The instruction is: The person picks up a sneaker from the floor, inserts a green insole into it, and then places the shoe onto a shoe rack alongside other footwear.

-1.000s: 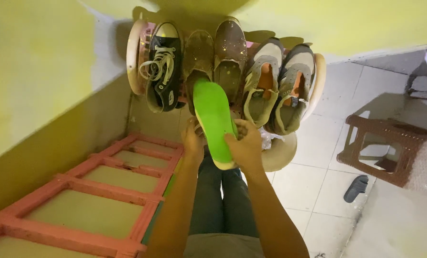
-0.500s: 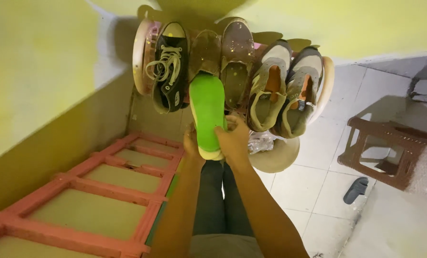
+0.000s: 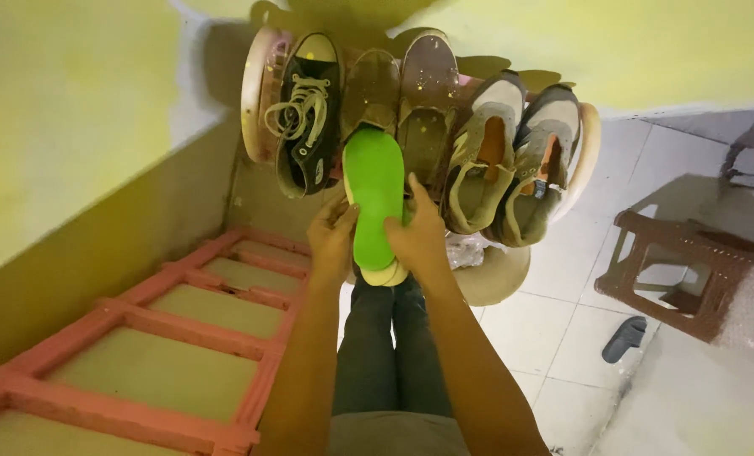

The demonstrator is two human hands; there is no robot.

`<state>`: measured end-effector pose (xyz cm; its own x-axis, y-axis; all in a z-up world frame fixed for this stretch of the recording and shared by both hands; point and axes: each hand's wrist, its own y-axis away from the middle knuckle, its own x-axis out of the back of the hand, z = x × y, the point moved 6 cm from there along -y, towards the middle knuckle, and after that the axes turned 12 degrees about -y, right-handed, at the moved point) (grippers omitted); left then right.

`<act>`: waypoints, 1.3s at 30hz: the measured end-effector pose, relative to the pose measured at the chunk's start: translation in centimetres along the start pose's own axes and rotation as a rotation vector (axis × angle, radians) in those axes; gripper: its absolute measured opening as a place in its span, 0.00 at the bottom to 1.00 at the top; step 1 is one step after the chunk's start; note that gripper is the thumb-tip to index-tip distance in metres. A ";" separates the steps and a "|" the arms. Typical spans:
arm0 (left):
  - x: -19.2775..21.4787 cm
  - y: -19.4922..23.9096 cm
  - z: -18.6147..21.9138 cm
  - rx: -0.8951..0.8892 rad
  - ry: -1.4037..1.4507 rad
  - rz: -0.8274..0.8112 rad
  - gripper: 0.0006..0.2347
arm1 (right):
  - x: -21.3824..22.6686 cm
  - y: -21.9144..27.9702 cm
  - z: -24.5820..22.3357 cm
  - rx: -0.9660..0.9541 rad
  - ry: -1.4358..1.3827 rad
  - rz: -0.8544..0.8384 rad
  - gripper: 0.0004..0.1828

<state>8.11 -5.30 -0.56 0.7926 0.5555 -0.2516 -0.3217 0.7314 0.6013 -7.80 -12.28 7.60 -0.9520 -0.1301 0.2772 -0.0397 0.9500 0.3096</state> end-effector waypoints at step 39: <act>1.9 -3.7 -0.4 0.136 0.007 -0.092 0.21 | -2.7 -4.9 0.3 -0.115 -0.005 0.270 0.17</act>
<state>10.61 -6.81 -3.60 0.8116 0.4916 -0.3156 -0.1739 0.7192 0.6727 -5.15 -16.50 5.06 -0.9250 0.1244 0.3591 0.2493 0.9117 0.3265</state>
